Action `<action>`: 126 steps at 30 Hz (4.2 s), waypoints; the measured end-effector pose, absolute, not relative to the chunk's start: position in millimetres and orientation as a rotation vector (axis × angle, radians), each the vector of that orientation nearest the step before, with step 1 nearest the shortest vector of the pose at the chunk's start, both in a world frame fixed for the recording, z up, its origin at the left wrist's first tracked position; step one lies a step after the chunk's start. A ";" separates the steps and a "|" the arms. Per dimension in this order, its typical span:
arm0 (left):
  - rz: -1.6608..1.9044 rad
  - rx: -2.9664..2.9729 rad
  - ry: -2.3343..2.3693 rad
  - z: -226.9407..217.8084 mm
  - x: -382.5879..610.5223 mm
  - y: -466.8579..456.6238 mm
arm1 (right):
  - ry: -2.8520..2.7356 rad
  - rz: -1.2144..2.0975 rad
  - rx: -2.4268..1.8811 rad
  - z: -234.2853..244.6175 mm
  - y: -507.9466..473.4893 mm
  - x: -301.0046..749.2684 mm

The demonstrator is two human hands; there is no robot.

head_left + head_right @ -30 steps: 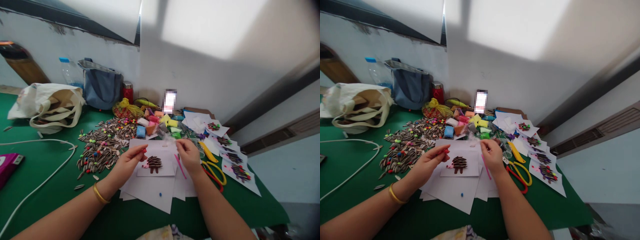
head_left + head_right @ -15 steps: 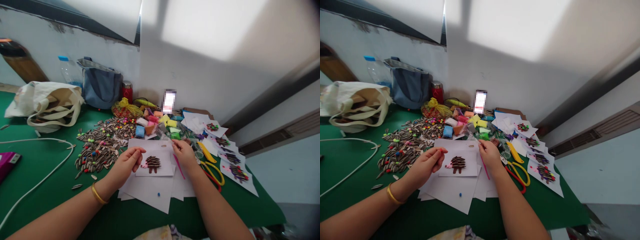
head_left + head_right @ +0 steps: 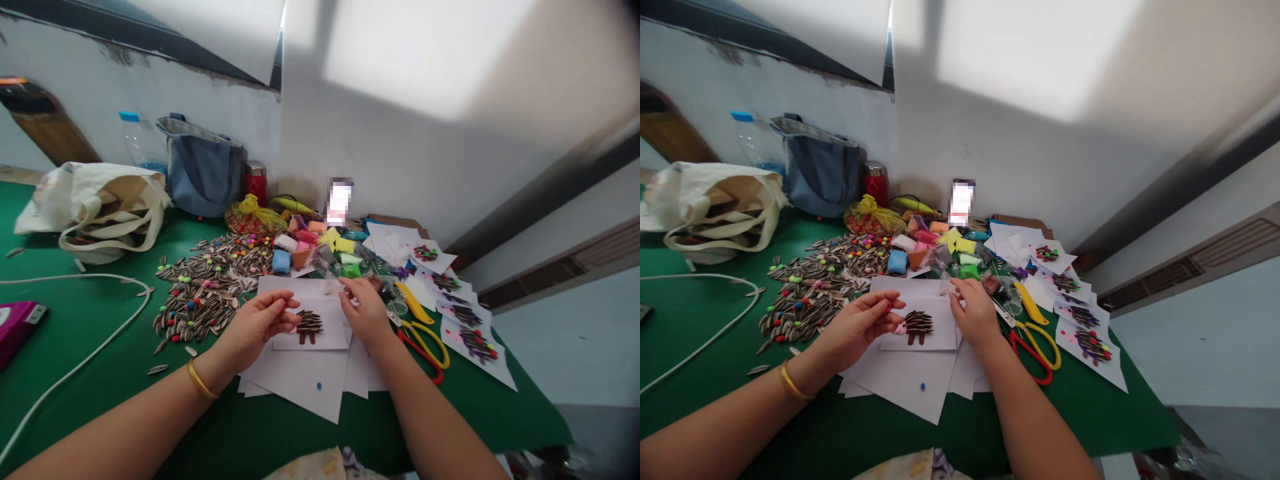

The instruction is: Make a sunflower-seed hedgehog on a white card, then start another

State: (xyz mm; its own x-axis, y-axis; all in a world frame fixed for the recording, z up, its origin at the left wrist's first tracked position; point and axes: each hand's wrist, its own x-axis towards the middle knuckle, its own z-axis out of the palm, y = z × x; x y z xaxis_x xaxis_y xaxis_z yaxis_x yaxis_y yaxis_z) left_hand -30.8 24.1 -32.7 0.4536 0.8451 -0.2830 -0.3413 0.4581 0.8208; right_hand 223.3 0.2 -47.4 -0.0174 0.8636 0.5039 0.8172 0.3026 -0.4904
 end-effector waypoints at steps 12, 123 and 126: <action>0.744 0.772 0.734 -29.2 -33.6 20.5 | -1.999 0.318 -1.241 -9.2 -25.6 175.7; 0.990 1.226 0.880 -25.0 -10.0 10.8 | -1.325 0.880 -1.273 -3.7 -24.7 185.7; 0.975 1.063 0.846 -23.5 -8.6 12.5 | -1.221 0.742 -1.330 11.8 -23.5 204.4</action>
